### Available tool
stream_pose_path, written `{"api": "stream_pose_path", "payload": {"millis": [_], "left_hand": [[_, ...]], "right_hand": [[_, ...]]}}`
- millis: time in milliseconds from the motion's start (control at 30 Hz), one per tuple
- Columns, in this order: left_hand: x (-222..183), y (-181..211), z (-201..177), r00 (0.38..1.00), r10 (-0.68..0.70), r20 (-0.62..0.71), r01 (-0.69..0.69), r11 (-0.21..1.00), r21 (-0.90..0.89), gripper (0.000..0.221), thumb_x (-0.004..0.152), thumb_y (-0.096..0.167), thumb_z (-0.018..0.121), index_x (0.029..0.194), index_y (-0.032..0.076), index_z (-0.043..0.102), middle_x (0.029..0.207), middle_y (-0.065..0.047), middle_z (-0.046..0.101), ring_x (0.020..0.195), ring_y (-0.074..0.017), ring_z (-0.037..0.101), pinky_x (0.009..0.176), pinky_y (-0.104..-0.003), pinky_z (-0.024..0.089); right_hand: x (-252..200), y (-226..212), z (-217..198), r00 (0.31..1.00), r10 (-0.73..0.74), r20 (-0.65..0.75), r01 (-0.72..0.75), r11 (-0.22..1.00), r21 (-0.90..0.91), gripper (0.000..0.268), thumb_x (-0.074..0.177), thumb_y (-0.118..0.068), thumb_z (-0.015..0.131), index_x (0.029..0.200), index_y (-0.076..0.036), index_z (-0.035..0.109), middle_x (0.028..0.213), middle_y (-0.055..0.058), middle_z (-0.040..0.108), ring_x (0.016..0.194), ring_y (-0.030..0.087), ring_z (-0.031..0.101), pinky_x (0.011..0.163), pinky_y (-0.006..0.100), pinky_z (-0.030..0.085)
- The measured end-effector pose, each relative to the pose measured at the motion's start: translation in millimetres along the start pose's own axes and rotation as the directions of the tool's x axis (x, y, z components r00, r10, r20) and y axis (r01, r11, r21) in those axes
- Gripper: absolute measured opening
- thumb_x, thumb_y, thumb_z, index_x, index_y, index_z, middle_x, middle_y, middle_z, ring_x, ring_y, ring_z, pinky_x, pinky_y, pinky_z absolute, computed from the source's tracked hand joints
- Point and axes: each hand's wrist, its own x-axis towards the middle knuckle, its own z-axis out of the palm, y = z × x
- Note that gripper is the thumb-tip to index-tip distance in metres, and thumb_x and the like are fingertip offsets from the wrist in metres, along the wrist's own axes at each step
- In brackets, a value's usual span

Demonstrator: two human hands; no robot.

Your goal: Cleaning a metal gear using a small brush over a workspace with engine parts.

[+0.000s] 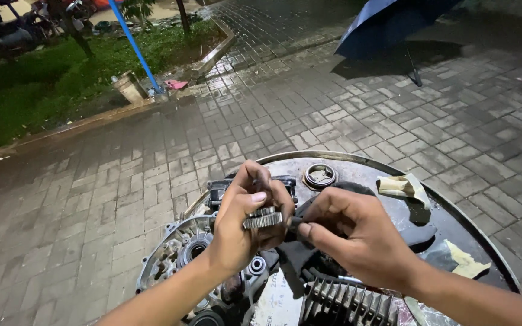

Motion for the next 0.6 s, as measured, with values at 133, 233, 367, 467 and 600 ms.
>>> {"api": "stream_pose_path", "payload": {"millis": [133,233,367,467,600], "left_hand": [[-4.2,7.6,5.6,0.995,0.015,0.098,-0.019,0.999,0.041,0.020,0.098,0.025,0.053,0.100,0.008,0.044,0.072,-0.019,0.058,0.049,-0.0198,0.044,0.036,-0.027,0.034],[-5.9,10.5,8.7,0.989,0.045,0.143,-0.057,0.995,0.076,0.020,0.102,0.025,0.050,0.098,0.007,0.045,0.073,-0.019,0.058,0.052,-0.0200,0.047,0.037,-0.025,0.036],[-5.2,11.2,10.1,0.989,0.049,0.137,-0.065,0.991,0.115,0.021,0.105,0.025,0.047,0.096,0.007,0.046,0.071,-0.018,0.059,0.055,-0.0205,0.050,0.036,-0.025,0.038],[-4.3,6.6,4.8,0.993,0.010,0.118,-0.014,0.999,0.032,0.022,0.107,0.025,0.047,0.098,0.006,0.047,0.073,-0.018,0.060,0.053,-0.0230,0.053,0.033,-0.026,0.040],[-2.7,7.4,7.6,0.997,-0.029,0.078,0.027,0.999,0.029,0.025,0.107,0.027,0.045,0.096,0.005,0.044,0.069,-0.021,0.056,0.049,-0.0270,0.049,0.031,-0.029,0.039]], "right_hand": [[-4.1,0.1,-1.0,0.996,0.020,-0.089,-0.009,0.993,0.121,0.014,0.087,-0.008,0.082,0.081,-0.004,0.071,0.059,-0.001,0.055,0.048,0.005,0.042,0.039,0.022,0.034],[-5.5,0.4,-0.9,0.995,0.013,-0.101,0.002,0.990,0.139,0.014,0.087,-0.007,0.082,0.080,-0.004,0.069,0.057,-0.002,0.051,0.047,0.005,0.040,0.038,0.022,0.032],[-5.7,-0.7,-0.9,0.992,-0.012,-0.125,0.023,0.996,0.091,0.016,0.087,-0.010,0.081,0.079,-0.005,0.068,0.053,-0.003,0.048,0.044,0.005,0.038,0.036,0.023,0.030],[-5.8,-1.4,-1.2,0.991,-0.023,-0.133,0.033,0.996,0.079,0.015,0.086,-0.010,0.081,0.078,-0.006,0.069,0.053,-0.003,0.049,0.044,0.005,0.037,0.036,0.023,0.030],[-6.7,-2.6,0.0,0.989,-0.001,-0.151,0.024,0.988,0.150,0.016,0.086,-0.007,0.082,0.078,-0.005,0.068,0.056,-0.001,0.054,0.046,0.005,0.043,0.038,0.021,0.035]]}}
